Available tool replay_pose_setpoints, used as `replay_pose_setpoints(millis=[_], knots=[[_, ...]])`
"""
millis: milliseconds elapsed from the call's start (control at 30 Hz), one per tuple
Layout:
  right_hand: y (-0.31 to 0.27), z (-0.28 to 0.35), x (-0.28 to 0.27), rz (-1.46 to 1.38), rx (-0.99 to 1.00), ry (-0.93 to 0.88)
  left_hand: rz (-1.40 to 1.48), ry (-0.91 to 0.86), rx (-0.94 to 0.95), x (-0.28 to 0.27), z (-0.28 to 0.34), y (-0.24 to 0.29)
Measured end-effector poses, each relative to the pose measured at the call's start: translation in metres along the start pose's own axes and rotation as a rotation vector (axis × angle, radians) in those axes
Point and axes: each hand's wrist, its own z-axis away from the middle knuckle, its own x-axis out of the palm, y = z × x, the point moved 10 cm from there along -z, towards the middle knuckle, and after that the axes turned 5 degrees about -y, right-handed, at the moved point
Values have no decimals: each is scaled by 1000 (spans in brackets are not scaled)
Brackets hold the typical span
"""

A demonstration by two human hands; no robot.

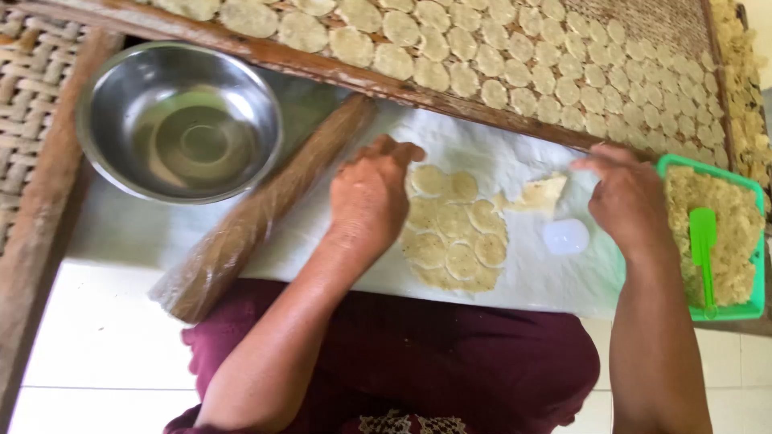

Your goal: Flattening small pieces of dough into discs and arranging them on a large drying tray.

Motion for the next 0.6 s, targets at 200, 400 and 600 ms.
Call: replay_pose_setpoints(millis=[200, 400, 600], knots=[[-215, -46, -90, -187, -268, 238, -71, -177, 0, 23, 4, 16], [-413, -84, 7, -113, -801, -457, -396, 425, 125, 33, 11, 34], [-475, -97, 59, 492, -638, -572, -213, 508, 100, 38, 16, 18]])
